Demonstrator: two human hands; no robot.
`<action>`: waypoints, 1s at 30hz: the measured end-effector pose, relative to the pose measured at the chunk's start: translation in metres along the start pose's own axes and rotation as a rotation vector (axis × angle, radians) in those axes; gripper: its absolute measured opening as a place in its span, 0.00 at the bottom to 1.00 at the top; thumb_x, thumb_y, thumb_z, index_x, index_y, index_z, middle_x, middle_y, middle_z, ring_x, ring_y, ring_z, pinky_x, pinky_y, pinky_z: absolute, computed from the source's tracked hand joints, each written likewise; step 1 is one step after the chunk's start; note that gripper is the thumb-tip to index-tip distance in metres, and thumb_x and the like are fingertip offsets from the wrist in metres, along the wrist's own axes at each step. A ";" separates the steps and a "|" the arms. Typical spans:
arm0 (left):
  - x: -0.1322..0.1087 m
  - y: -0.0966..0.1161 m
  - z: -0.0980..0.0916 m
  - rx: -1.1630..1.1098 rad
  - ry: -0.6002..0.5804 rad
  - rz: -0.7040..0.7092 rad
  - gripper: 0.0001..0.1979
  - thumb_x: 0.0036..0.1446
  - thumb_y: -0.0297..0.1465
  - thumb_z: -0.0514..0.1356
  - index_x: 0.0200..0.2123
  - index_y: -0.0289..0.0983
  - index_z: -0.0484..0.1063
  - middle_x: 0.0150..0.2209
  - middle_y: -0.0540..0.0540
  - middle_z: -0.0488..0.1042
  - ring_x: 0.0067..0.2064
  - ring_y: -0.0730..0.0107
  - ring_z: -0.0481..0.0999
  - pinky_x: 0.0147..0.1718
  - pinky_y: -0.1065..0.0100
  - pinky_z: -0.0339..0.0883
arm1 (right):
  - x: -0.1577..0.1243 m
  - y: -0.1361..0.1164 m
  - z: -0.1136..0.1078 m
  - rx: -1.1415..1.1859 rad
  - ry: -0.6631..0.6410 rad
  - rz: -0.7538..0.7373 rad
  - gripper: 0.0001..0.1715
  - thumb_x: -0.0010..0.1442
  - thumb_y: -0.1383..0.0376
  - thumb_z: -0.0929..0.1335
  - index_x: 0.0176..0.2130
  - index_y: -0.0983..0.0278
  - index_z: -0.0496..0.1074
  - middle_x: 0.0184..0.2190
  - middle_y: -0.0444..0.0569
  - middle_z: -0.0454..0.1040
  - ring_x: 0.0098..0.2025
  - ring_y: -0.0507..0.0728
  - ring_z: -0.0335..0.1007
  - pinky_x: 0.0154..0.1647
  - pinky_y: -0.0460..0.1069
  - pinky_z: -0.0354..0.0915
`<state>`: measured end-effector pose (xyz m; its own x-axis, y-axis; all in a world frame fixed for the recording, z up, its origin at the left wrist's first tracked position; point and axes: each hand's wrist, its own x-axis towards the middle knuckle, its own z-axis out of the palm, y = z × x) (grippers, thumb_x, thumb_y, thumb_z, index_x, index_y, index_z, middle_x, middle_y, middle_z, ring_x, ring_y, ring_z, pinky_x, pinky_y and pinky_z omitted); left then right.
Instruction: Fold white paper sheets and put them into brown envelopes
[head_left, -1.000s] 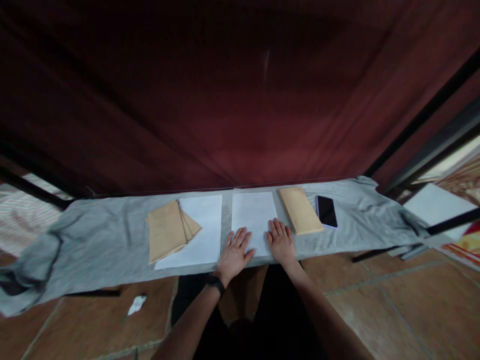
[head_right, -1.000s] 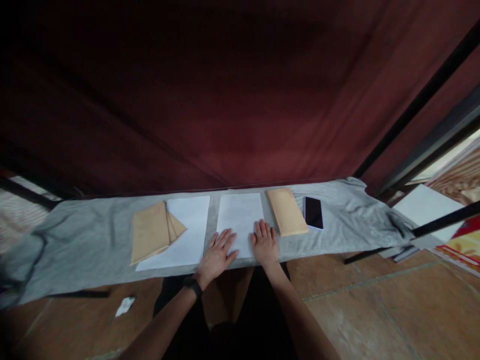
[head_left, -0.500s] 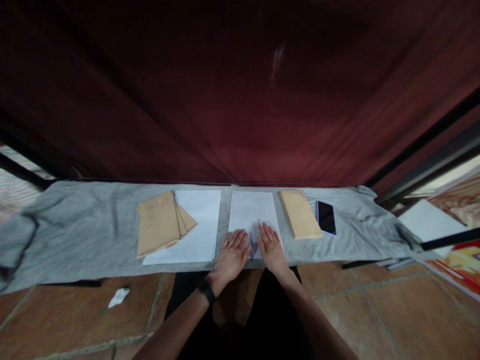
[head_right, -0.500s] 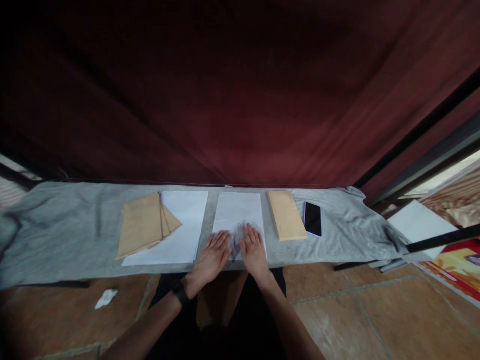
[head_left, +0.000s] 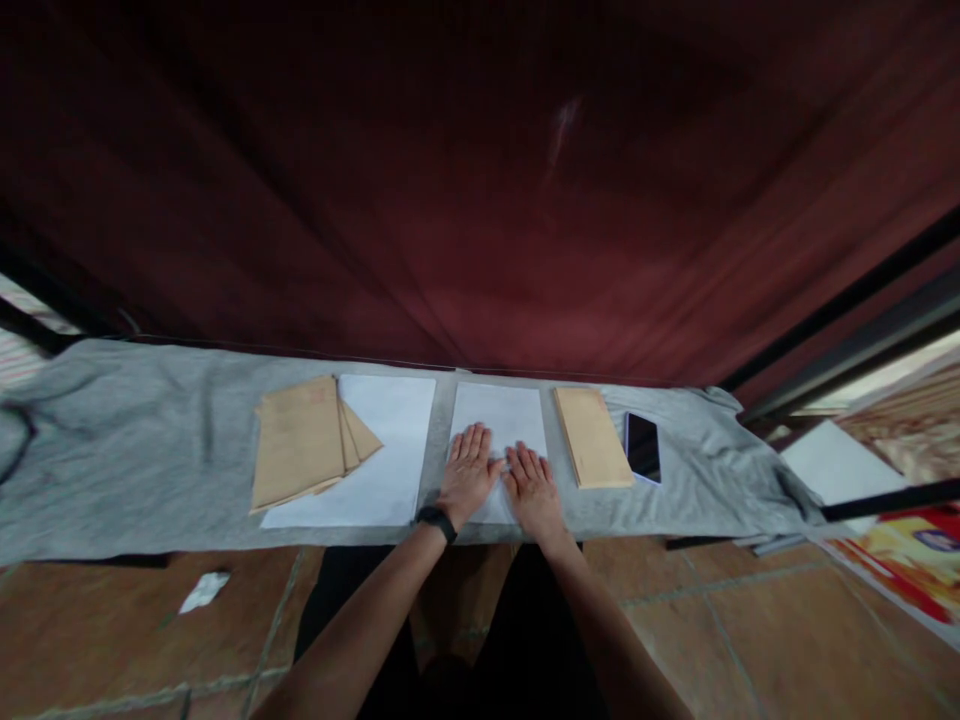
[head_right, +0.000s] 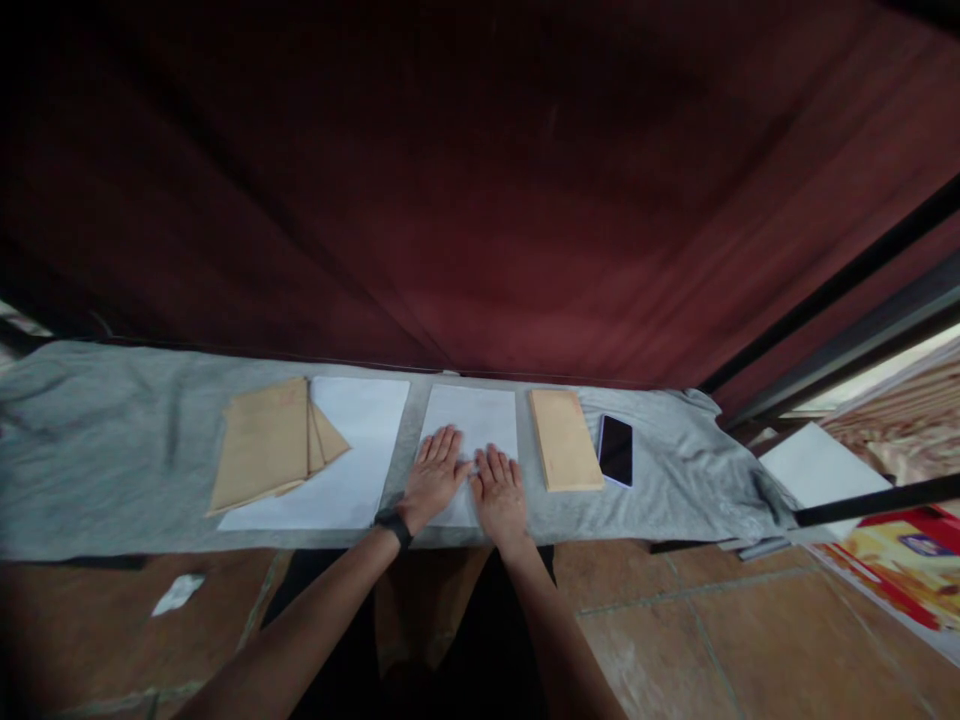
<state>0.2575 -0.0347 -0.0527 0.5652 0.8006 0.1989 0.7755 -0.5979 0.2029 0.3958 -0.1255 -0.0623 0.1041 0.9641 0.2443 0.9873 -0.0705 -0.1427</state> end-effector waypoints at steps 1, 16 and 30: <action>-0.004 -0.002 0.002 0.015 0.014 -0.014 0.33 0.71 0.44 0.43 0.70 0.29 0.55 0.71 0.37 0.53 0.73 0.56 0.48 0.71 0.52 0.43 | 0.001 0.002 0.000 -0.007 0.005 0.014 0.29 0.74 0.59 0.57 0.70 0.62 0.56 0.70 0.55 0.56 0.71 0.61 0.52 0.70 0.61 0.49; -0.023 -0.001 -0.002 -0.013 0.090 -0.063 0.33 0.69 0.42 0.47 0.70 0.30 0.53 0.70 0.34 0.56 0.72 0.54 0.51 0.70 0.49 0.43 | -0.004 0.002 -0.004 -0.028 -0.037 0.051 0.30 0.74 0.57 0.57 0.70 0.60 0.55 0.71 0.55 0.55 0.72 0.63 0.51 0.69 0.63 0.49; -0.024 -0.001 -0.004 0.007 0.112 -0.036 0.31 0.68 0.39 0.50 0.69 0.29 0.57 0.70 0.33 0.56 0.72 0.51 0.53 0.68 0.48 0.48 | -0.005 -0.001 -0.003 -0.037 -0.023 0.074 0.30 0.73 0.59 0.59 0.70 0.59 0.56 0.71 0.52 0.56 0.72 0.62 0.51 0.70 0.62 0.49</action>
<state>0.2420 -0.0533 -0.0540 0.5022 0.8120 0.2974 0.7969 -0.5681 0.2054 0.3948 -0.1312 -0.0606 0.1749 0.9615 0.2119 0.9807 -0.1510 -0.1244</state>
